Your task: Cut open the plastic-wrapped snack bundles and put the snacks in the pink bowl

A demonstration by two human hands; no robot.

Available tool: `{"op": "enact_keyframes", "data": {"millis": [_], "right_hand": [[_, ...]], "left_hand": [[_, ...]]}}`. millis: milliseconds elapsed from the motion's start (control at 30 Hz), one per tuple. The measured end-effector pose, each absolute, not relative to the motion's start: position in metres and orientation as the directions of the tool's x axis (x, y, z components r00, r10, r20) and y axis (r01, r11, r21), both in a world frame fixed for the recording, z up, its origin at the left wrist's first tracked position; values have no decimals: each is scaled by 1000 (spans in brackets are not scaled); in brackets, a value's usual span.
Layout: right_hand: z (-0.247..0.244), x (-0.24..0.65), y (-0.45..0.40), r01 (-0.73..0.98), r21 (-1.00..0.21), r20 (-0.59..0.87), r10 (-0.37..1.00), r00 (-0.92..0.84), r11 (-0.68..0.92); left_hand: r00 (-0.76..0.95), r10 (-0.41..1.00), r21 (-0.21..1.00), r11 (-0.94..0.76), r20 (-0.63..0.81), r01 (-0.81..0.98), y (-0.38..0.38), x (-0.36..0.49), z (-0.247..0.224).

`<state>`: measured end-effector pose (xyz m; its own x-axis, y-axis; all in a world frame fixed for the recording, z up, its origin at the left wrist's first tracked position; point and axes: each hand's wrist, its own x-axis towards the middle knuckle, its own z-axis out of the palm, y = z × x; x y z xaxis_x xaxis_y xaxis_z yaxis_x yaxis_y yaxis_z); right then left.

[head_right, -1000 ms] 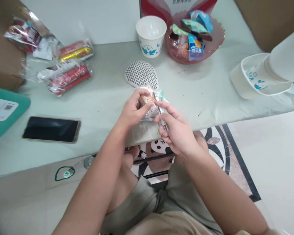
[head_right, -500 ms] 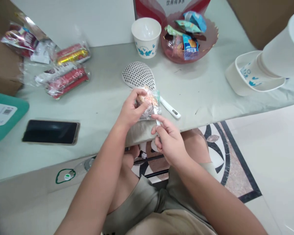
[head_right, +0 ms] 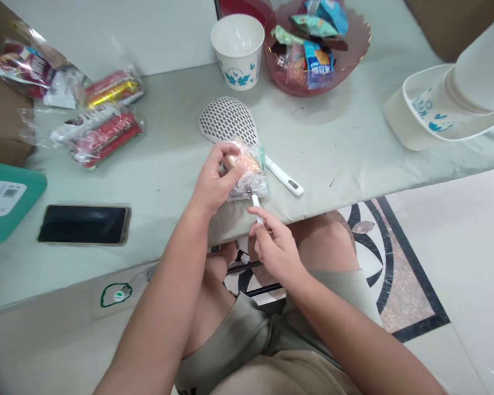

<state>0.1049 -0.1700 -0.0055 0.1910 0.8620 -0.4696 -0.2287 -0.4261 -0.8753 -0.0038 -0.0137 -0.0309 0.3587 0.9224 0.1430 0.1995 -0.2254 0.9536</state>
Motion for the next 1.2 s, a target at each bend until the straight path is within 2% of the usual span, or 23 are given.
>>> {"op": "enact_keyframes", "data": {"millis": [200,367,433,500,567,633,767,867,1000,1100,1200], "right_hand": [[-12,104,-181,-208,-871,-475,870,130,-444],[-14,113,-191,-95,-938,-346,926,151,-334],[-10,120,-186,-19,-954,-298,935,194,-300],[-4,126,-174,178,-935,-268,939,217,-308],[2,130,-157,471,-829,-215,949,231,-302],[2,131,-138,707,-668,-106,970,219,-232],[-11,126,-112,908,-417,72,994,81,-44],[-18,119,-102,939,-342,183,983,21,44],[-11,99,-91,873,-438,393,919,-26,212],[-6,79,-83,833,-487,426,904,-38,264],[-6,64,-78,832,-497,417,909,-20,247]], "left_hand": [[347,935,982,-131,77,136,-12,-5,-31],[223,948,972,-236,227,16,-8,-22,-24],[165,952,966,-259,259,-27,-7,-32,-20],[124,959,967,-256,255,-11,-7,-43,-17],[106,960,964,-264,259,40,-6,-53,-17],[101,957,956,-282,273,78,-4,-62,-20],[90,968,971,-238,235,26,5,-79,-29],[100,988,989,-104,114,-103,9,-88,-32],[117,993,991,5,11,-134,6,-91,-26],[155,988,996,-10,24,-87,-1,-89,-18],[134,991,998,2,7,-70,-5,-87,-14]]}}
